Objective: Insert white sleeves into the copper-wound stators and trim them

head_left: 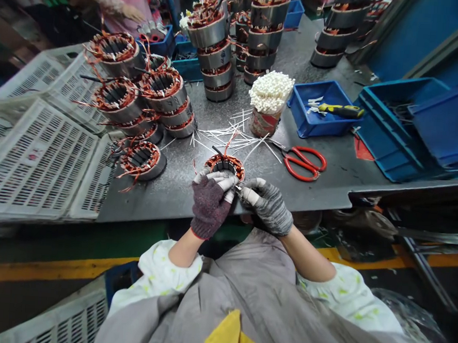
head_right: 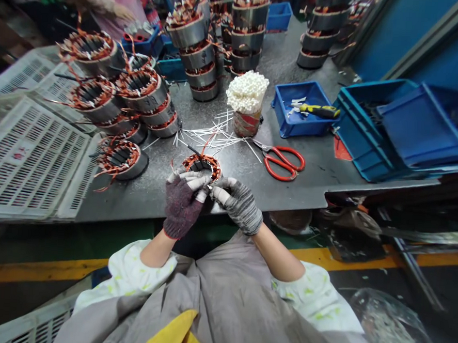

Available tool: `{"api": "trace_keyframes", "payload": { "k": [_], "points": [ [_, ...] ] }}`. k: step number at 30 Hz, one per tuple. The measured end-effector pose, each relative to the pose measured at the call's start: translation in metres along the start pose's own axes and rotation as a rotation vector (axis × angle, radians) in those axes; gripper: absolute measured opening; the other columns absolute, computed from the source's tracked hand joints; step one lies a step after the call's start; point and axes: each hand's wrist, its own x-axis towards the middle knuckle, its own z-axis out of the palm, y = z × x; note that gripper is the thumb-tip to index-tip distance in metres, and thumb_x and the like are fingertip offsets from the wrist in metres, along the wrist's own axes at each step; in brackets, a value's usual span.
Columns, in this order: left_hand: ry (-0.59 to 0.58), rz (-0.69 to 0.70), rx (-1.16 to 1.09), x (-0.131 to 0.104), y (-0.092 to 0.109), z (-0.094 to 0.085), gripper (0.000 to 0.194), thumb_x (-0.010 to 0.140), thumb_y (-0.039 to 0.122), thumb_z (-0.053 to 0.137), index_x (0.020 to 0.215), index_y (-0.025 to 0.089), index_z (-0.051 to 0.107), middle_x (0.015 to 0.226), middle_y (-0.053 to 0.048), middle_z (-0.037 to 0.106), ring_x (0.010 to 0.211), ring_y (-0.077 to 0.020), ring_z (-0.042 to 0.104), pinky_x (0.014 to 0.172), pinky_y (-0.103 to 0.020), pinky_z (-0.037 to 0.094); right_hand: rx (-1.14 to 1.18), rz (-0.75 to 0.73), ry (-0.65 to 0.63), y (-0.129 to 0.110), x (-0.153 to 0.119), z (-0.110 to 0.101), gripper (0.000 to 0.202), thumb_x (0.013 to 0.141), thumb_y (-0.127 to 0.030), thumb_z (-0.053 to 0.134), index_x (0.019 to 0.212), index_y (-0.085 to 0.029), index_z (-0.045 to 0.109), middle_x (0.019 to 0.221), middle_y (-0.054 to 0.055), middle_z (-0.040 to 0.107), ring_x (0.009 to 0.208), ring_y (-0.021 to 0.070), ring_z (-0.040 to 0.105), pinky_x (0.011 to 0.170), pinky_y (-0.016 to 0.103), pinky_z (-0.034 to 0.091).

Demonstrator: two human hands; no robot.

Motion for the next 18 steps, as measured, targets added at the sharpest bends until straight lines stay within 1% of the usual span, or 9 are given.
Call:
{"api": "trace_keyframes", "payload": {
  "k": [4, 7, 9, 11, 13, 14, 15, 16, 18],
  "points": [
    [-0.047, 0.009, -0.006, -0.002, 0.0, -0.003, 0.024, 0.095, 0.023, 0.058, 0.118, 0.025, 0.066, 0.111, -0.002, 0.077, 0.116, -0.0204, 0.067, 0.116, -0.048, 0.038, -0.178, -0.124, 0.002, 0.01, 0.008, 0.0, 0.023, 0.087, -0.043, 0.062, 0.092, -0.021, 0.071, 0.085, 0.004, 0.075, 0.077, 0.0186, 0.067, 0.074, 0.033, 0.056],
    [-0.075, -0.009, -0.011, -0.002, 0.002, -0.007, 0.024, 0.095, 0.026, 0.059, 0.117, 0.026, 0.067, 0.112, -0.002, 0.077, 0.117, -0.0201, 0.067, 0.118, -0.048, 0.034, -0.467, -0.295, -0.062, 0.009, 0.011, -0.007, 0.026, 0.092, -0.041, 0.058, 0.098, -0.023, 0.075, 0.092, 0.006, 0.076, 0.081, 0.0205, 0.067, 0.074, 0.033, 0.054],
    [-0.111, -0.019, -0.028, -0.003, 0.003, -0.009, 0.023, 0.096, 0.029, 0.057, 0.115, 0.026, 0.068, 0.113, -0.002, 0.076, 0.118, -0.0196, 0.066, 0.118, -0.047, 0.035, -0.718, -0.449, -0.087, 0.006, 0.011, -0.014, 0.028, 0.094, -0.041, 0.055, 0.098, -0.022, 0.076, 0.094, 0.008, 0.075, 0.08, 0.021, 0.065, 0.071, 0.033, 0.05],
    [-0.143, -0.045, -0.041, -0.004, 0.004, -0.01, 0.026, 0.095, 0.033, 0.054, 0.115, 0.025, 0.069, 0.114, -0.003, 0.076, 0.12, -0.0202, 0.066, 0.117, -0.046, 0.036, -0.914, -0.644, -0.084, 0.005, 0.014, -0.021, 0.03, 0.097, -0.039, 0.052, 0.097, -0.022, 0.076, 0.091, 0.01, 0.074, 0.077, 0.0215, 0.062, 0.068, 0.034, 0.047],
    [-0.144, -0.077, -0.049, -0.006, 0.003, -0.01, 0.028, 0.094, 0.036, 0.054, 0.114, 0.025, 0.07, 0.114, -0.003, 0.076, 0.12, -0.0211, 0.065, 0.117, -0.046, 0.037, -0.999, -0.86, -0.1, 0.008, 0.018, -0.023, 0.031, 0.099, -0.034, 0.048, 0.097, -0.022, 0.077, 0.087, 0.009, 0.073, 0.075, 0.0218, 0.061, 0.067, 0.034, 0.044],
    [-0.132, -0.088, -0.055, -0.006, 0.003, -0.009, 0.027, 0.093, 0.037, 0.054, 0.112, 0.025, 0.07, 0.114, -0.003, 0.076, 0.12, -0.0214, 0.066, 0.116, -0.045, 0.038, -1.014, -0.943, -0.117, 0.009, 0.02, -0.023, 0.031, 0.099, -0.032, 0.047, 0.098, -0.023, 0.076, 0.085, 0.009, 0.073, 0.074, 0.0218, 0.061, 0.067, 0.034, 0.044],
    [-0.117, -0.099, -0.059, -0.007, 0.003, -0.008, 0.027, 0.093, 0.037, 0.055, 0.111, 0.026, 0.071, 0.113, -0.004, 0.076, 0.119, -0.0217, 0.066, 0.115, -0.045, 0.038, -1.02, -0.993, -0.126, 0.009, 0.022, -0.022, 0.03, 0.099, -0.03, 0.047, 0.098, -0.023, 0.076, 0.084, 0.009, 0.073, 0.073, 0.0218, 0.06, 0.066, 0.034, 0.044],
    [-0.103, -0.113, -0.061, -0.007, 0.003, -0.008, 0.026, 0.092, 0.037, 0.056, 0.111, 0.026, 0.071, 0.114, -0.004, 0.076, 0.118, -0.022, 0.066, 0.114, -0.046, 0.039, -1.019, -1.006, -0.112, 0.009, 0.022, -0.021, 0.029, 0.098, -0.031, 0.048, 0.097, -0.023, 0.076, 0.083, 0.009, 0.072, 0.072, 0.0216, 0.06, 0.065, 0.034, 0.043],
    [-0.087, -0.165, -0.042, -0.006, 0.006, -0.007, 0.023, 0.091, 0.035, 0.058, 0.107, 0.026, 0.071, 0.114, -0.004, 0.076, 0.116, -0.0225, 0.066, 0.113, -0.047, 0.04, -0.964, -0.925, -0.024, 0.003, 0.021, -0.02, 0.024, 0.096, -0.034, 0.054, 0.09, -0.023, 0.074, 0.081, 0.01, 0.071, 0.07, 0.0217, 0.06, 0.065, 0.035, 0.044]
  ]
}}
